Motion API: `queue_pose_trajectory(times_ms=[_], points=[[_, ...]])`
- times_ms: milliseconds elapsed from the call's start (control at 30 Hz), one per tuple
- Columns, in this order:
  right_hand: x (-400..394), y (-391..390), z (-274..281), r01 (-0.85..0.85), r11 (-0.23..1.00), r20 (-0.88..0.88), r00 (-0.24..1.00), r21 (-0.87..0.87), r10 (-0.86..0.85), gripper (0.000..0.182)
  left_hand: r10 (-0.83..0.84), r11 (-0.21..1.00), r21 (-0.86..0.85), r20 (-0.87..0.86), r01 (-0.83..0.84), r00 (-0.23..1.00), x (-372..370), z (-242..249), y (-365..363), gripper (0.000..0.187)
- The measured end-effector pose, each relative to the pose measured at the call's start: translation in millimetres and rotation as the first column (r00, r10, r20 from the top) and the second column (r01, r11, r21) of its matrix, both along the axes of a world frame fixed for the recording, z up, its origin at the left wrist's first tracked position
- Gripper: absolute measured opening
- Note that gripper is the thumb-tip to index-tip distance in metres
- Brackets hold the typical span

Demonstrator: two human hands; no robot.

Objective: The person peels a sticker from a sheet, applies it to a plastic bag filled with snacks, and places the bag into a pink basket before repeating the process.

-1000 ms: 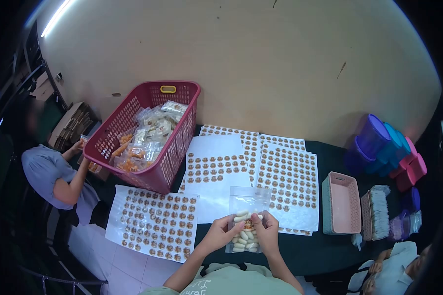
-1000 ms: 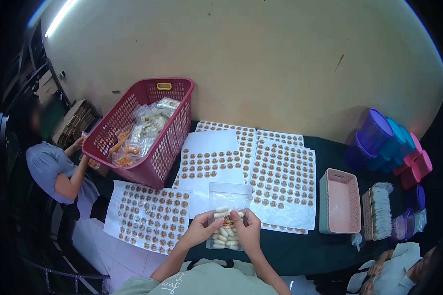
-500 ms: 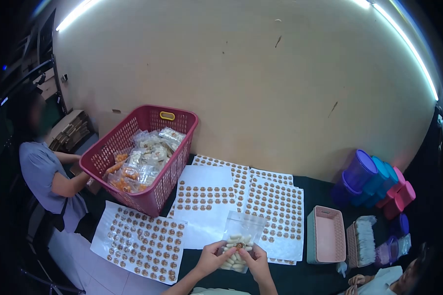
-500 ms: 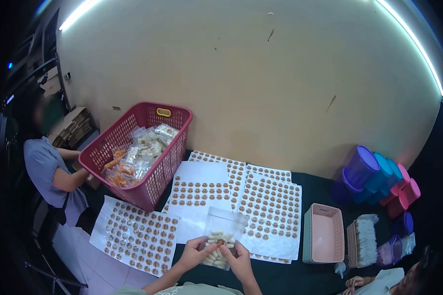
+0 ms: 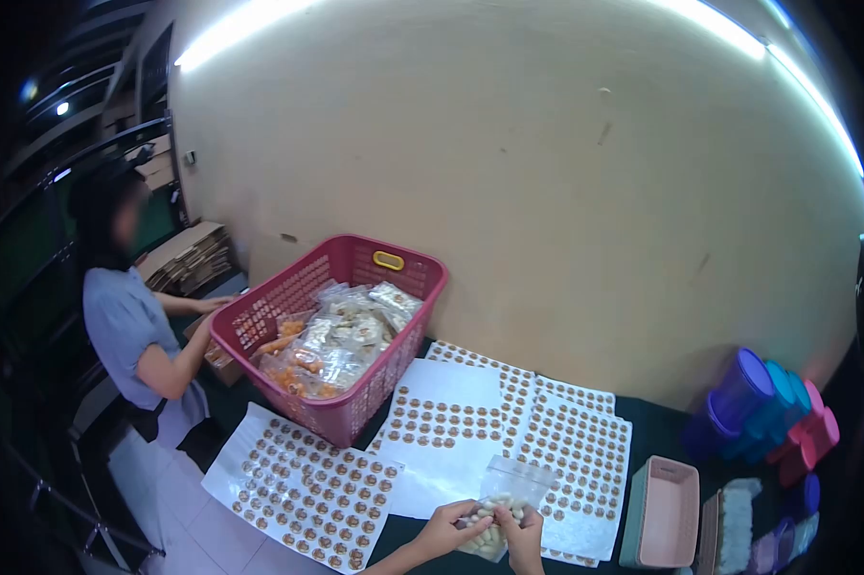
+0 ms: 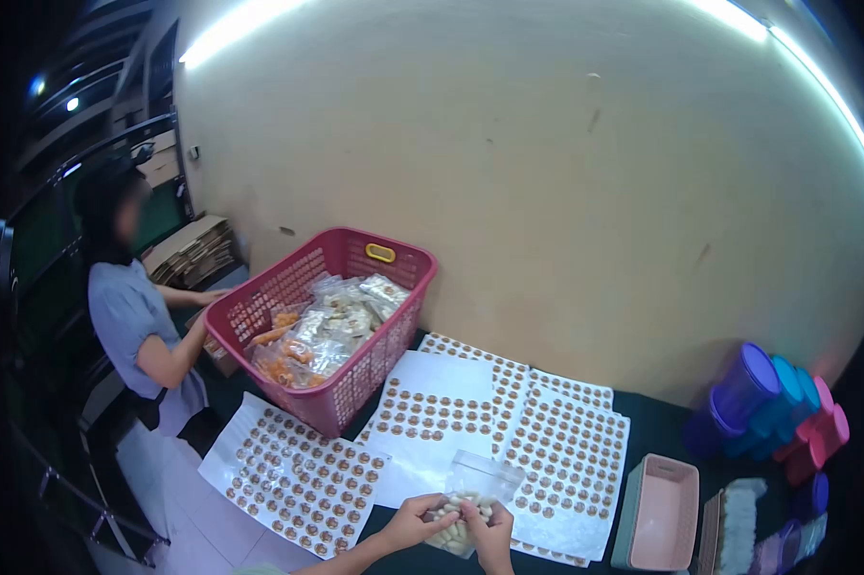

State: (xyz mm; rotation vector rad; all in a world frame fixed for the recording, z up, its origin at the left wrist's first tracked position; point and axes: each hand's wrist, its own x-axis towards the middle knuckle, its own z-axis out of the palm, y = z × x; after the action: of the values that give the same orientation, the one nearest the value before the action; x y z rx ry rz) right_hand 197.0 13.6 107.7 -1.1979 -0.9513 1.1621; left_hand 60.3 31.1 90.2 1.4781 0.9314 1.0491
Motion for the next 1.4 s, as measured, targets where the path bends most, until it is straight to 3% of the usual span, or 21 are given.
queue_pose_trajectory(times_ms=[33, 100, 167, 233, 300, 367, 433, 500, 567, 600, 633, 667, 700, 767, 967, 1100, 1167, 1300, 1333, 1400], points=[[-2, 4, -4, -0.029, 1.0, 0.003, 1.0, 0.006, 0.029, 0.015, -0.003, 0.998, -0.069, 0.058, 0.007, 0.998, 0, 0, 3, 0.026], [-4, 6, -14, 0.012, 0.998, 0.119, 0.993, 0.065, -0.019, 0.018, 0.017, 0.999, -0.042, 0.001, -0.017, 1.0, -4, 1, 5, 0.026], [-5, 7, -19, -0.009, 0.995, 0.101, 0.995, 0.103, -0.002, 0.017, 0.033, 0.968, -0.253, 0.127, 0.0, 0.991, 0, -1, 7, 0.03], [-10, 4, -9, 0.047, 0.996, 0.098, 0.994, 0.082, -0.055, 0.018, -0.007, 0.97, -0.243, 0.08, 0.027, 0.997, -4, 6, 4, 0.03], [-18, 7, -4, 0.09, 0.991, 0.002, 0.996, 0.1, -0.091, 0.016, 0.026, 0.99, -0.139, 0.085, -0.014, 0.996, -5, 6, 6, 0.03], [-18, 8, -8, 0.092, 0.995, -0.164, 0.983, 0.049, -0.083, 0.018, 0.026, 0.99, -0.139, 0.085, -0.014, 0.996, -4, 11, 7, 0.03], [-14, 2, -16, 0.128, 0.989, -0.135, 0.984, 0.071, -0.118, 0.017, 0.004, 0.966, -0.259, 0.132, 0.031, 0.991, -2, 12, 5, 0.031], [-12, 10, -8, 0.105, 0.992, -0.068, 0.993, 0.067, -0.1, 0.017, 0.028, 0.967, -0.253, 0.171, 0.017, 0.985, 2, 19, 12, 0.031], [-11, 2, -5, 0.111, 0.993, -0.068, 0.992, 0.048, -0.108, 0.016, 0.027, 0.986, -0.168, 0.064, -0.016, 0.998, -1, 26, 6, 0.033], [-8, 0, -9, 0.065, 0.997, 0.014, 0.998, 0.037, -0.066, 0.016, -0.033, 0.972, -0.235, -0.137, 0.0, 0.99, -7, 19, 12, 0.036], [-7, 6, -10, 0.017, 0.999, 0.093, 0.995, 0.048, -0.021, 0.015, -0.041, 0.975, -0.22, -0.143, 0.009, 0.989, -8, 16, 14, 0.036], [-13, 6, -12, 0.03, 0.996, -0.02, 0.999, 0.079, -0.028, 0.02, -0.014, 0.984, -0.18, -0.128, -0.009, 0.992, -6, 11, 17, 0.038], [-12, 9, -10, 0.033, 0.996, -0.023, 0.999, 0.083, -0.031, 0.02, 0.01, 0.987, -0.159, -0.114, -0.028, 0.993, -6, 13, 16, 0.039], [-11, 3, -13, 0.041, 0.999, -0.147, 0.988, -0.02, -0.043, 0.027, -0.007, 0.985, -0.172, -0.148, -0.019, 0.989, -5, 14, 11, 0.038], [-7, -2, -10, -0.025, 0.997, -0.239, 0.971, -0.079, 0.005, 0.028, 0.08, 0.981, -0.181, 0.045, -0.071, 0.996, 1, 5, 0, 0.035], [-3, -2, -8, -0.141, 0.99, -0.099, 0.985, -0.008, 0.139, 0.025, 0.209, 0.965, -0.18, 0.073, -0.193, 0.975, -2, 17, -4, 0.034], [4, -4, -17, -0.231, 0.967, 0.146, 0.958, -0.111, 0.245, 0.026, 0.158, 0.964, -0.212, -0.028, -0.161, 0.987, -6, 6, -3, 0.033], [-3, -11, -17, -0.267, 0.963, -0.017, 0.963, 0.026, 0.268, 0.028, 0.254, 0.964, -0.109, 0.088, -0.244, 0.963, -7, 12, 7, 0.032], [4, -11, -31, -0.339, 0.941, 0.139, 0.932, 0.012, 0.334, 0.031, 0.272, 0.956, -0.158, 0.172, -0.246, 0.947, -11, 11, 11, 0.031], [15, -10, -35, -0.374, 0.928, 0.223, 0.903, -0.008, 0.366, 0.033, 0.262, 0.955, -0.2, 0.23, -0.218, 0.937, -18, 15, 16, 0.025]])
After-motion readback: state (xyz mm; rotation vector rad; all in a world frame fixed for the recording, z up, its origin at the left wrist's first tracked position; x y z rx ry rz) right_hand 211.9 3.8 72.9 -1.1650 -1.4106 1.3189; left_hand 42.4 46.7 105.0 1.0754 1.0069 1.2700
